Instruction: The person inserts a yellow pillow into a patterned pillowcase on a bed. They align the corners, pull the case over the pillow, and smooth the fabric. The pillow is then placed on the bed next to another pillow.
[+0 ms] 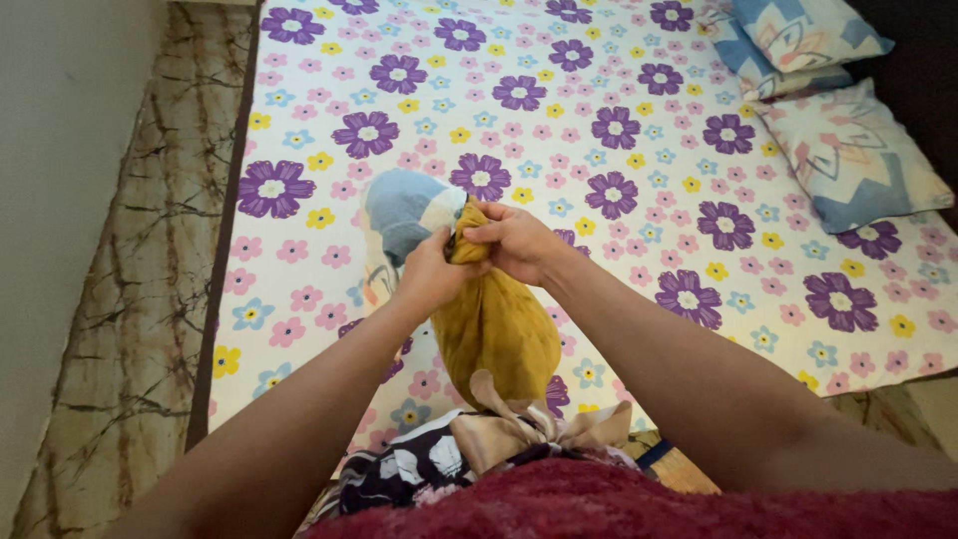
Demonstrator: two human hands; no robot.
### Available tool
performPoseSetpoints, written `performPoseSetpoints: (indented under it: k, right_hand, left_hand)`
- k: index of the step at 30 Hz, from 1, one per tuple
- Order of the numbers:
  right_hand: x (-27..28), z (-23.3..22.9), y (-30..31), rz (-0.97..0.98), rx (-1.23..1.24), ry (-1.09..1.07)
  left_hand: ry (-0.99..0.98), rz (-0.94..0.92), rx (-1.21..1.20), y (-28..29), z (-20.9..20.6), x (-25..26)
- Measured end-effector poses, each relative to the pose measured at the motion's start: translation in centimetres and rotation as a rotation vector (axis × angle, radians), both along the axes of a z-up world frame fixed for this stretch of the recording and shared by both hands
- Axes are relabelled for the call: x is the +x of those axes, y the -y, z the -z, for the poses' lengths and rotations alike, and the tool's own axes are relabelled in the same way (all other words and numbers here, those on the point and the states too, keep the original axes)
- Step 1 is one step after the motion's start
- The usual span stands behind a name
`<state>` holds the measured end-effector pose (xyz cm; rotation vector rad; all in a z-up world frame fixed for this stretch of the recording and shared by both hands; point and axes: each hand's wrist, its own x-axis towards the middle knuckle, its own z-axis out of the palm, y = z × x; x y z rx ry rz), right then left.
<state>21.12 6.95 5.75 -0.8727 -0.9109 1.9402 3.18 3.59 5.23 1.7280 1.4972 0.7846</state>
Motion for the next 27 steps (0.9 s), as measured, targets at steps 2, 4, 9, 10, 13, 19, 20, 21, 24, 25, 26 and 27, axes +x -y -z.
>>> performPoseSetpoints:
  k: [2,4,9,10,13,19,20,21,24,25,26,27]
  right_hand:
    - [0.0,-0.3,0.0,0.029,-0.007,0.007]
    - [0.4,-0.8,0.0,0.047,0.016,0.034]
    - [2.0,-1.4,-1.1,0.075,0.112,0.182]
    - [2.7,-0.8,-1.4,0.160,0.066,0.169]
    - [5.9,2.3,-2.1,0.414,-0.111,0.139]
    - [12.6,7.4,-1.5,0.539,-0.377,0.447]
    - [12.9,6.8,-1.4,0.510,-0.375,0.535]
    - [13.1,5.7,-1.0,0.481,-0.371,0.623]
    - [12.7,1.2,0.6,0.318,-0.371,0.559]
    - [12.3,-0.1,1.0,0.254,-0.373,0.483]
    - [11.9,-1.1,1.5,0.185,-0.363,0.433]
    - [11.8,-1.9,1.6,0.116,-0.351,0.384]
  left_hand:
    - [0.058,-0.030,-0.016,-0.1,0.3,0.1]
    - [0.566,-0.086,-0.235,-0.7,0.7,0.4]
    - [1.143,-0.001,-0.579,-2.0,0.4,0.7]
    - [1.200,0.046,-0.635,-2.3,0.0,0.4]
    - [1.268,0.151,-0.692,-3.2,-2.1,-0.9]
    - [1.416,0.248,-0.696,-3.2,-6.2,-3.9]
    - [1.443,0.256,-0.691,-3.1,-6.6,-4.1]
    - [1.478,0.272,-0.681,-3.2,-6.8,-4.2]
    - [1.583,0.323,-0.663,-3.5,-7.0,-4.2]
    - [1.617,0.341,-0.666,-3.6,-6.9,-4.2]
    - [1.651,0.357,-0.670,-3.7,-6.7,-4.3]
    - [1.642,0.349,-0.658,-3.9,-6.6,-4.5]
